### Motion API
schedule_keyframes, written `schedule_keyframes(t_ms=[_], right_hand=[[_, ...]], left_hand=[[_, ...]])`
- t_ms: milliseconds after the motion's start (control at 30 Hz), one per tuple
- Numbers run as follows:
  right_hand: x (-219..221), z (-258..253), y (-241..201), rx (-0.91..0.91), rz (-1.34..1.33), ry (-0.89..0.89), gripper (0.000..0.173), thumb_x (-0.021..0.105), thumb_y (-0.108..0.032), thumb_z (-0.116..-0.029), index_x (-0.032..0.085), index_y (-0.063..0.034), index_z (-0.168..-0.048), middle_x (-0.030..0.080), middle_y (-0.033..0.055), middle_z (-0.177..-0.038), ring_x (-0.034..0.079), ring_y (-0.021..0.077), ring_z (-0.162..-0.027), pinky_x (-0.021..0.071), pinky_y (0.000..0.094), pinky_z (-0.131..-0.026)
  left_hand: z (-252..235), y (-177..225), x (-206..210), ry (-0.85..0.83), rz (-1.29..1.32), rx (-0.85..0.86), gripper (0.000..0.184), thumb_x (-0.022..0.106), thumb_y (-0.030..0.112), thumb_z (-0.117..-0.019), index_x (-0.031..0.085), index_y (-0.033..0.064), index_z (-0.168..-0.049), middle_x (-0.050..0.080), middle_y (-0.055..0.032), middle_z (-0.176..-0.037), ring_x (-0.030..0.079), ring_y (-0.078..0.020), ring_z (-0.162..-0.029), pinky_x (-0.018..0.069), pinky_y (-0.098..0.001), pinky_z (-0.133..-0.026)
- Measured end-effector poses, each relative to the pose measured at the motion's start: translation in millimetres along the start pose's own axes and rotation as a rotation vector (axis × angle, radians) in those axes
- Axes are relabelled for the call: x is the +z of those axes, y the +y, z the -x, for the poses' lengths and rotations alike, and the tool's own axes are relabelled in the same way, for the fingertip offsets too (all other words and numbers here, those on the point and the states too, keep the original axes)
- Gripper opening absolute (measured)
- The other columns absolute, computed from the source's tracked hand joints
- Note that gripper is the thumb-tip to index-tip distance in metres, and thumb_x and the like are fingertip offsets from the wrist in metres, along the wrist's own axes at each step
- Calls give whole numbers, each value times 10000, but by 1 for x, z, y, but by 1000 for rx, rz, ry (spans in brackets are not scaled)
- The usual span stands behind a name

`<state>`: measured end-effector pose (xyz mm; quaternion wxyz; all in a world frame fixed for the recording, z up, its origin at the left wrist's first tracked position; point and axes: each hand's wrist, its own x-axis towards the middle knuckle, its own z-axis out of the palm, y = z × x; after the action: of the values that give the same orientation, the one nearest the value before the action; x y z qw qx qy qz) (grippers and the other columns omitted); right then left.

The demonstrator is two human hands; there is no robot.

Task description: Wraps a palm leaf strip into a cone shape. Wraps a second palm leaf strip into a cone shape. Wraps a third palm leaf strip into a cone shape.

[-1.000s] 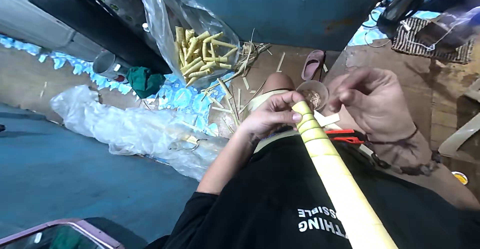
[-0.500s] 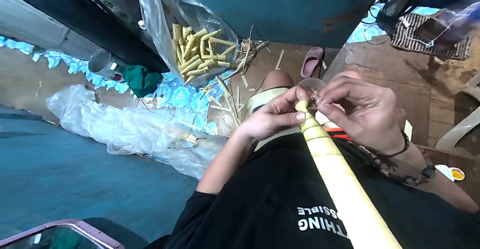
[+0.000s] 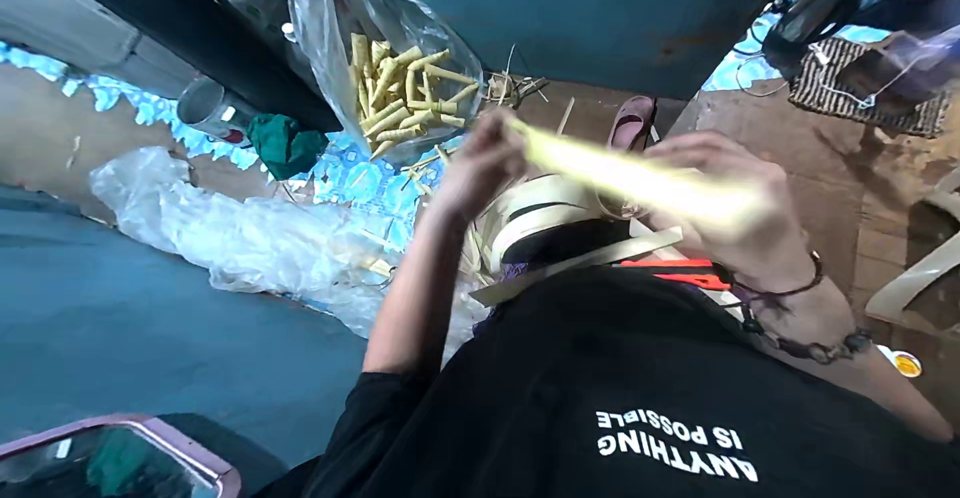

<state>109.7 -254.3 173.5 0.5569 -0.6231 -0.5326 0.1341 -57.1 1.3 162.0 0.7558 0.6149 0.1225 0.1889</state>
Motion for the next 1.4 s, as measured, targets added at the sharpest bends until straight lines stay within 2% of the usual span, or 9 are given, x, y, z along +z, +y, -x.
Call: schedule_keyframes(t_ms=[67, 133, 333, 567, 700, 867, 1067, 1233, 1400], right_hand=[[-9, 4, 5, 80, -2, 33, 297, 687, -207, -975, 678, -41, -1222, 659, 41, -1236, 676, 122, -1076, 591, 287, -935], [-13, 11, 8, 174, 10, 60, 280, 662, -226, -989, 683, -68, -1219, 683, 29, -1195, 670, 134, -1052, 573, 309, -932], [-5, 24, 26, 246, -53, 4, 230, 642, -175, -993, 697, -57, -1183, 696, 7, -1116, 679, 57, -913, 590, 232, -842], [2, 22, 22, 248, 49, -98, 241, 626, -233, -997, 712, -87, -1167, 710, 7, -1102, 687, 52, -922, 594, 231, -836], [-2, 27, 28, 268, 95, -117, 242, 629, -242, -997, 720, -99, -1171, 716, 1, -1112, 690, 58, -938, 594, 246, -855], [-1, 26, 31, 297, 89, -115, 228, 628, -249, -1002, 722, -115, -1160, 723, -14, -1071, 683, 48, -922, 585, 233, -831], [10, 23, 36, 260, 98, -150, 222, 641, -225, -990, 726, -89, -1143, 716, 14, -1050, 686, 61, -881, 593, 245, -794], [6, 24, 42, 242, 143, -135, 265, 682, -239, -949, 720, -68, -1148, 714, 39, -1073, 696, 81, -929, 602, 282, -847], [20, 13, 29, 126, 295, -272, 876, 881, -423, -735, 536, -87, -1468, 580, 131, -1427, 556, 257, -1320, 478, 475, -1093]], left_hand=[[-11, -1, -50, 497, 82, 70, 153, 436, 117, -1070, 486, 127, -1214, 642, 30, -955, 642, -64, -807, 576, -255, -767], [-4, -9, -88, 749, 30, 44, 444, 499, 208, -1074, 364, 63, -1471, 566, -95, -1318, 628, -178, -1133, 556, -363, -942], [44, -86, -62, 83, -950, -240, 247, 687, 111, -944, 708, -2, -1163, 684, -191, -1205, 644, -331, -1159, 508, -564, -997], [20, -160, -63, 0, -776, -236, 431, 622, 221, -1023, 569, 7, -1394, 557, -203, -1445, 505, -336, -1372, 391, -547, -1145], [14, -135, -61, -70, -807, -226, 309, 726, 189, -947, 679, -25, -1166, 654, -193, -1245, 609, -312, -1203, 459, -545, -1062], [18, -93, -24, -132, -806, -286, 384, 486, 271, -1089, 688, -18, -936, 640, -99, -800, 612, -179, -758, 518, -422, -761], [-11, -123, -45, -60, -1069, -394, 562, 712, 265, -967, 528, 25, -1441, 462, -266, -1500, 512, -446, -1332, 432, -623, -1081], [-16, -84, -23, -161, -1112, -231, 439, 751, 314, -942, 656, -40, -1184, 689, -251, -1066, 676, -410, -1033, 521, -619, -933], [17, -24, 70, -282, -847, 55, 247, 721, 241, -962, 676, -1, -956, 651, -104, -759, 637, -199, -678, 553, -409, -648]])
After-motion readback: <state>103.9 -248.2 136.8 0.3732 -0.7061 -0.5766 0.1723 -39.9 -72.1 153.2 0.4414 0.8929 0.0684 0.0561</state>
